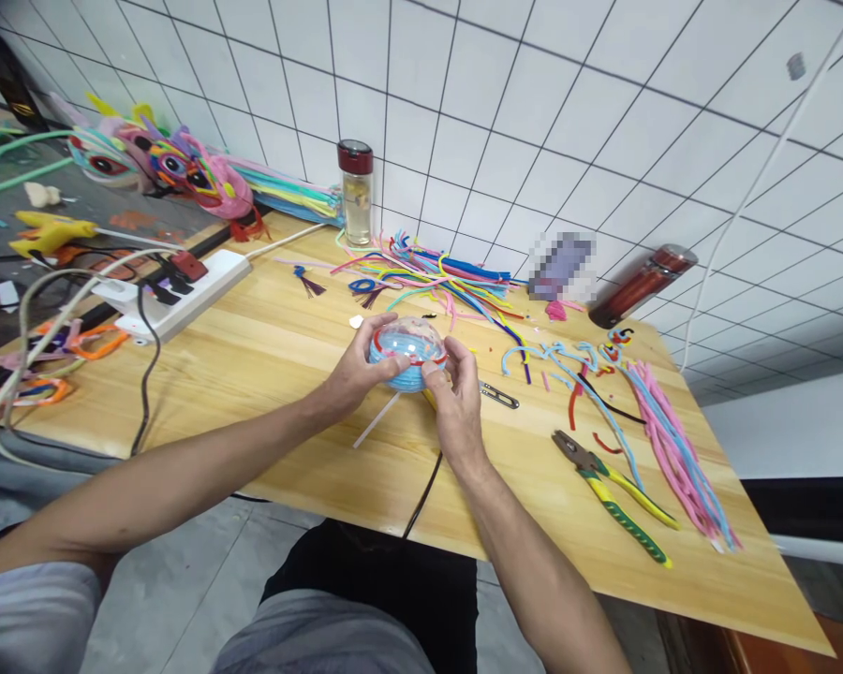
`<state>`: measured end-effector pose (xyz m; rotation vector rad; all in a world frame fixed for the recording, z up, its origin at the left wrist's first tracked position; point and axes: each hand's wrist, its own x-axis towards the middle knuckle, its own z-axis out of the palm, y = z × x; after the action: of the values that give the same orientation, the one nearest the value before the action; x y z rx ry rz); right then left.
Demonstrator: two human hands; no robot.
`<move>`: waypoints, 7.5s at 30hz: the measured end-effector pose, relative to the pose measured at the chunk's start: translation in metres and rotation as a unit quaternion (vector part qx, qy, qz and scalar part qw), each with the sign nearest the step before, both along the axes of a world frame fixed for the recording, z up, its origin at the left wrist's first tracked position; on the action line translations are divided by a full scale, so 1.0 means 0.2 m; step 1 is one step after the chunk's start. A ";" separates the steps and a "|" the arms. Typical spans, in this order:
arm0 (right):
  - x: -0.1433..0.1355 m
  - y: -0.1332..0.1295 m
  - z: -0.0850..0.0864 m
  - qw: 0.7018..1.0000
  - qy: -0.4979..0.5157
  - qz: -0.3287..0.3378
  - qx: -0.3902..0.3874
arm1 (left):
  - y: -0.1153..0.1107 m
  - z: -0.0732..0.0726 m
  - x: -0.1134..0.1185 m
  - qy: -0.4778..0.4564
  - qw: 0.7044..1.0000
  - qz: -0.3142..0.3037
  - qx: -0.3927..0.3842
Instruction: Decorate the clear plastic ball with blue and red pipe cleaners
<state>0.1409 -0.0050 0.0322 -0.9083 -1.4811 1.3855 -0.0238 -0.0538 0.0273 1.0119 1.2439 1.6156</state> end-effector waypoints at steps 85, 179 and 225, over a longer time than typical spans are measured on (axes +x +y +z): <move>0.39 0.10 0.06 0.971 -0.139 0.072 0.180 | 0.10 0.00 -0.19 0.078 0.980 0.129 0.128; 0.51 0.11 -0.09 0.961 -0.141 0.204 0.119 | 0.06 -0.06 -0.13 0.153 0.987 0.025 0.036; 0.51 0.38 -0.12 0.764 -0.587 -0.012 0.268 | 0.04 -0.02 -0.12 0.129 0.989 0.043 0.058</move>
<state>0.2430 0.0703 0.0086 -1.4718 -2.5591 0.1376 -0.0483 -0.0448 0.0234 1.2891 1.3932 1.6778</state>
